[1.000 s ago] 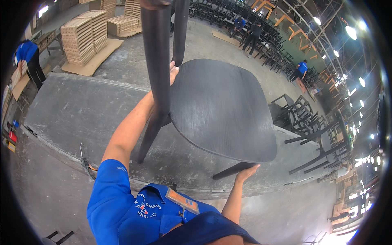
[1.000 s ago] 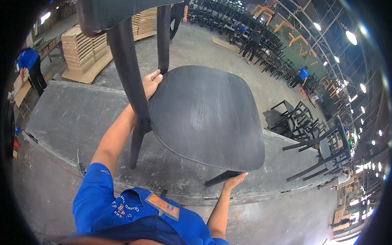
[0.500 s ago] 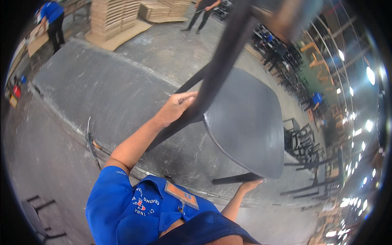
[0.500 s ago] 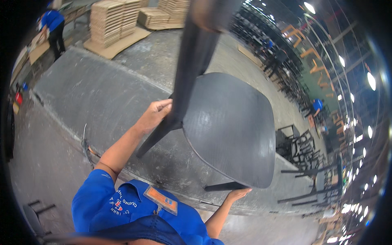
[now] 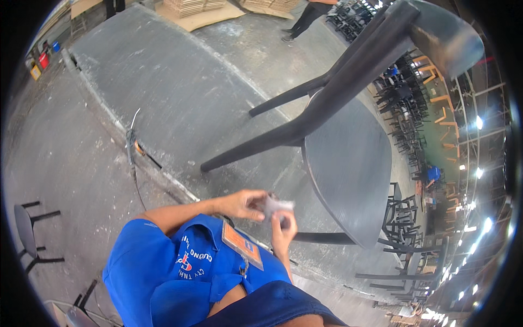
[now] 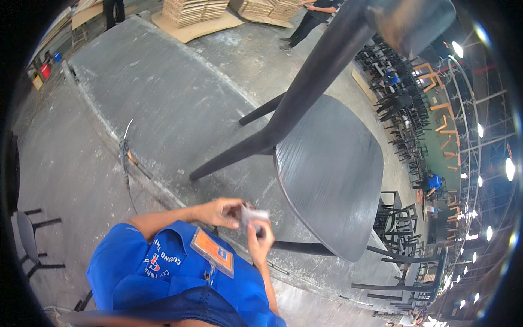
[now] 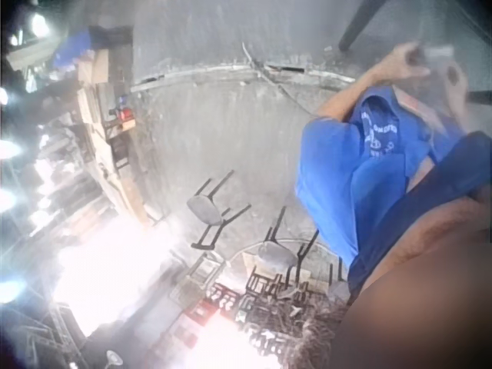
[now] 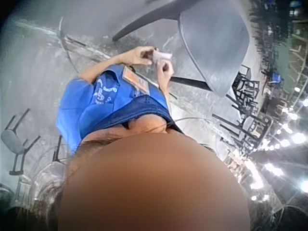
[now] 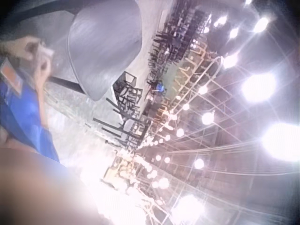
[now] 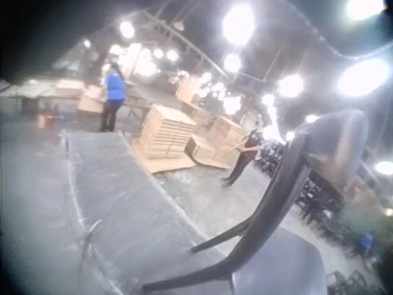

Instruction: The person sands a black chair using a sanding block, moving it across the seat, legs, and backrest. The chair is repeatedly repositioned and turned over to access different surfaces. The person continues sanding multiple areas of the chair throughout the clip.

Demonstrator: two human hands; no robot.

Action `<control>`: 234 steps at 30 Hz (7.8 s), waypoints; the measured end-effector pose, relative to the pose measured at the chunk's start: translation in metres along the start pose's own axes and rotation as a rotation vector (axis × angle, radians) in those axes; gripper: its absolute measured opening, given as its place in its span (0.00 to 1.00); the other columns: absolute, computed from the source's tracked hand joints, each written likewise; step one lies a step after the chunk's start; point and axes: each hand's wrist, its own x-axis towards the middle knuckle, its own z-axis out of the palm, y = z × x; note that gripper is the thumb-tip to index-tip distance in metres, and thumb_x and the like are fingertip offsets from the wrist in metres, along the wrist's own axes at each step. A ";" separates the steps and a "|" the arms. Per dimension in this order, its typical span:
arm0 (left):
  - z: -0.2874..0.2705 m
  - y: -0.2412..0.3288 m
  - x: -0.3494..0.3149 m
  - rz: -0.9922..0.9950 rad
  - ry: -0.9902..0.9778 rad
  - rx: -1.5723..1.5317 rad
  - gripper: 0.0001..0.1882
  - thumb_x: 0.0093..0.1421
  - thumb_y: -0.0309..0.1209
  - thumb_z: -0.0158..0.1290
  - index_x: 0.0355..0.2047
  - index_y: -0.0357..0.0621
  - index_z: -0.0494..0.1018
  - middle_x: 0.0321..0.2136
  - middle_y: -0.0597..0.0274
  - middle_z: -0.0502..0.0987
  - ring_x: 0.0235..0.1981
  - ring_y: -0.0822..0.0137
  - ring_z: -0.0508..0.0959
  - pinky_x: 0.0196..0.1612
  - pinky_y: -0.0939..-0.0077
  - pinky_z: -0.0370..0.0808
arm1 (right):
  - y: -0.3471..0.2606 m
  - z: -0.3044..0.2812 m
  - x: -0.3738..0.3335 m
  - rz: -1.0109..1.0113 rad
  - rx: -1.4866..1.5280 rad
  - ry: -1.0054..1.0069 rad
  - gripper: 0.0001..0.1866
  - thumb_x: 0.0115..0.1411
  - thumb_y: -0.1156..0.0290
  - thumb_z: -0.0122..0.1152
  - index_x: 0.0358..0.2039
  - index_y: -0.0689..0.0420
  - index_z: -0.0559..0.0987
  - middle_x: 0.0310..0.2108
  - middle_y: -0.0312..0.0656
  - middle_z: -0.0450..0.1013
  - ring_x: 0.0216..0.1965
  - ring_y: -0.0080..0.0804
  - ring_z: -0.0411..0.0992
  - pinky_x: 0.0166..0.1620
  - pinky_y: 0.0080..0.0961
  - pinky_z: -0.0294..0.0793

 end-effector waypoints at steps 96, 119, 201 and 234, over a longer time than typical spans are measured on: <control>0.034 0.001 0.136 0.499 0.469 0.466 0.21 0.68 0.40 0.41 0.46 0.32 0.69 0.37 0.60 0.74 0.37 0.72 0.73 0.42 0.78 0.69 | -0.054 -0.216 -0.160 -0.010 -0.146 1.016 0.33 0.55 0.39 0.51 0.32 0.64 0.74 0.25 0.41 0.73 0.30 0.28 0.70 0.34 0.26 0.68; 0.158 -0.003 0.165 0.583 0.369 0.570 0.28 0.68 0.42 0.39 0.61 0.36 0.56 0.58 0.50 0.63 0.56 0.60 0.65 0.56 0.64 0.61 | -0.010 -0.155 -0.059 0.018 -0.439 0.493 0.29 0.57 0.60 0.60 0.52 0.68 0.67 0.49 0.61 0.66 0.52 0.49 0.67 0.52 0.36 0.67; 0.232 -0.143 0.074 0.684 1.302 1.092 0.17 0.63 0.31 0.48 0.50 0.36 0.64 0.44 0.56 0.68 0.47 0.62 0.69 0.54 0.70 0.63 | 0.134 -0.365 -0.207 -0.152 -0.096 0.496 0.14 0.62 0.70 0.50 0.42 0.69 0.72 0.35 0.49 0.71 0.33 0.31 0.69 0.38 0.31 0.69; -0.326 -0.095 -0.334 -0.557 1.753 1.148 0.37 0.59 0.53 0.47 0.58 0.36 0.58 0.53 0.37 0.66 0.54 0.43 0.67 0.57 0.58 0.63 | 0.119 -0.143 -0.209 0.264 -0.787 0.561 0.15 0.51 0.81 0.52 0.40 0.58 0.78 0.41 0.54 0.65 0.44 0.52 0.66 0.48 0.39 0.64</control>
